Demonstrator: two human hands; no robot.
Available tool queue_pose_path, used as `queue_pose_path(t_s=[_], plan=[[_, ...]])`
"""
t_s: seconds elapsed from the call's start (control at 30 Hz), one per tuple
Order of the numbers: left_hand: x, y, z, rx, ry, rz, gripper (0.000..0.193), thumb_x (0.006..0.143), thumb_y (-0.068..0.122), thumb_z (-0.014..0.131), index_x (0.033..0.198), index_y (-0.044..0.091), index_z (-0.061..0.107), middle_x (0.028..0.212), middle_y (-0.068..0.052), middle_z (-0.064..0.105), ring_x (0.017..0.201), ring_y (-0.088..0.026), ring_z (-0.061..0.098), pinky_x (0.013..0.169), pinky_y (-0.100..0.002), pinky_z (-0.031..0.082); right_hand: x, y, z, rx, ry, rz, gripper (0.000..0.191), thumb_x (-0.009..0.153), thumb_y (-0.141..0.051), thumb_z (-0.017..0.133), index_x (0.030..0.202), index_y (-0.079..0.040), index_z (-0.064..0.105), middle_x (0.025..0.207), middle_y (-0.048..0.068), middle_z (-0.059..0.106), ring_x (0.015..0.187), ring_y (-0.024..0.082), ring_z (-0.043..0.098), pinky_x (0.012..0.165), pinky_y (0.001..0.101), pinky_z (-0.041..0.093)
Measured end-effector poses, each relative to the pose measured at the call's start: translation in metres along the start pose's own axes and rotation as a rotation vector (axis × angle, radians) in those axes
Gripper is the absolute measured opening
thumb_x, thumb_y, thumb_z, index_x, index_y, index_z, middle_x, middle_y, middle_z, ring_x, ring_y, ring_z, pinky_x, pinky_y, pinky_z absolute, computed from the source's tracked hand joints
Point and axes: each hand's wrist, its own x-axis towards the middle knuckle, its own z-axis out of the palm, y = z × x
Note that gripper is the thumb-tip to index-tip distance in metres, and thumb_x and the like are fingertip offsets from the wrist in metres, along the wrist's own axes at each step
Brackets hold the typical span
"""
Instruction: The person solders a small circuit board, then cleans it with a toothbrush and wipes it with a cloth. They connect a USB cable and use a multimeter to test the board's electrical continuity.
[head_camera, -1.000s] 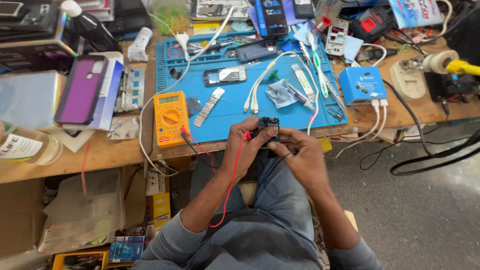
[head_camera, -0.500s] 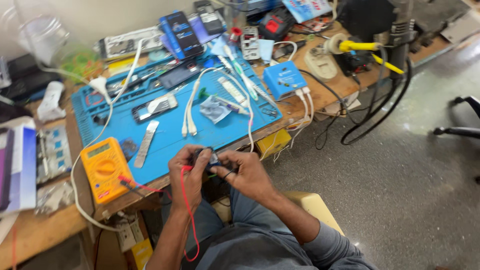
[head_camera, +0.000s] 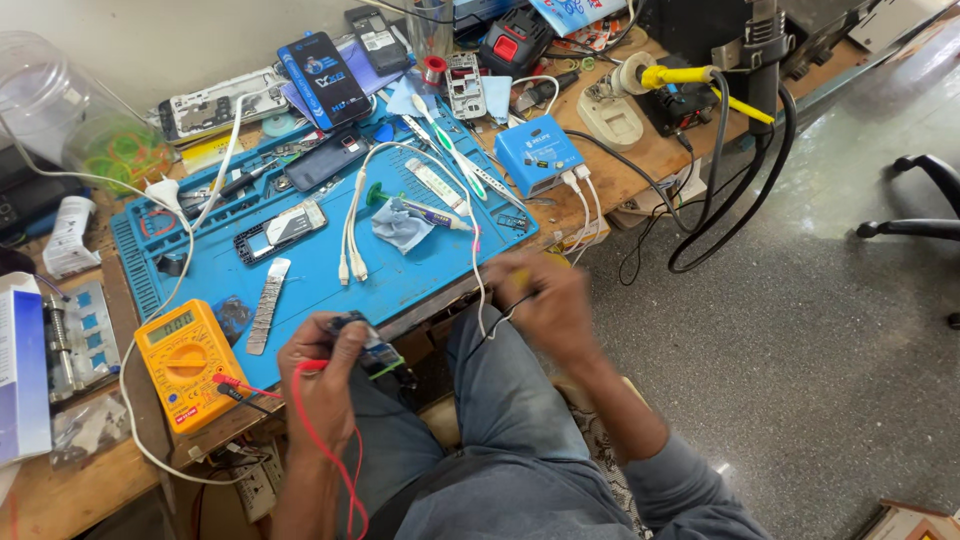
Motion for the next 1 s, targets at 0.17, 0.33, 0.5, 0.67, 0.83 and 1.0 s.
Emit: queue_pose_path(t_s=[0.17, 0.33, 0.5, 0.67, 0.83, 1.0], plan=[[0.010, 0.011, -0.017, 0.081, 0.156, -0.017, 0.008, 0.102, 0.012, 0.068, 0.101, 0.005, 0.069, 0.083, 0.003, 0.062, 0.070, -0.005, 0.051, 0.060, -0.022, 0.039, 0.013, 0.033, -0.046, -0.113, 0.120, 0.344, 0.022, 0.100, -0.020, 0.073, 0.115, -0.005, 0.078, 0.088, 0.005, 0.074, 0.076, 0.007, 0.063, 0.068, 0.0245, 0.050], [0.040, 0.006, -0.018, 0.047, 0.142, 0.122, 0.011, 0.097, 0.013, 0.068, 0.101, 0.003, 0.068, 0.085, 0.005, 0.062, 0.075, -0.004, 0.053, 0.065, -0.022, 0.043, 0.013, 0.019, -0.030, 0.038, -0.138, 0.244, 0.027, 0.097, -0.024, 0.069, 0.114, -0.004, 0.078, 0.085, 0.005, 0.079, 0.074, 0.009, 0.067, 0.065, 0.0238, 0.052], [0.056, -0.007, -0.016, -0.070, 0.073, 0.219, 0.015, 0.100, 0.017, 0.070, 0.102, 0.002, 0.066, 0.083, 0.005, 0.064, 0.075, -0.003, 0.053, 0.066, -0.021, 0.043, 0.028, -0.014, -0.017, 0.202, -0.223, -0.247, 0.044, 0.111, -0.042, 0.049, 0.122, -0.007, 0.073, 0.096, 0.002, 0.076, 0.080, 0.007, 0.065, 0.071, 0.0227, 0.050], [0.060, -0.011, -0.012, -0.171, 0.080, 0.253, 0.019, 0.100, 0.021, 0.073, 0.102, 0.004, 0.066, 0.083, 0.004, 0.064, 0.074, -0.002, 0.052, 0.066, -0.020, 0.042, 0.067, -0.047, 0.002, 0.121, -0.258, -0.368, 0.043, 0.108, -0.041, 0.051, 0.127, -0.007, 0.070, 0.097, 0.006, 0.076, 0.062, 0.010, 0.052, 0.060, 0.0275, 0.046], [0.058, -0.011, -0.010, -0.040, 0.107, 0.223, 0.020, 0.099, 0.023, 0.073, 0.098, 0.004, 0.068, 0.076, 0.005, 0.061, 0.067, -0.002, 0.048, 0.059, -0.020, 0.037, 0.098, -0.072, 0.026, 0.056, -0.295, -0.463, 0.029, 0.111, -0.028, 0.056, 0.129, -0.010, 0.069, 0.095, 0.006, 0.074, 0.072, 0.013, 0.065, 0.064, 0.0290, 0.049], [0.056, -0.017, -0.009, -0.106, 0.221, 0.287, 0.018, 0.101, 0.022, 0.072, 0.100, 0.004, 0.068, 0.078, 0.006, 0.058, 0.070, -0.002, 0.047, 0.060, -0.021, 0.037, 0.173, -0.090, 0.087, -0.196, -0.155, -0.695, 0.013, 0.109, -0.022, 0.069, 0.113, -0.010, 0.070, 0.093, 0.009, 0.072, 0.070, 0.023, 0.066, 0.064, 0.0386, 0.050]])
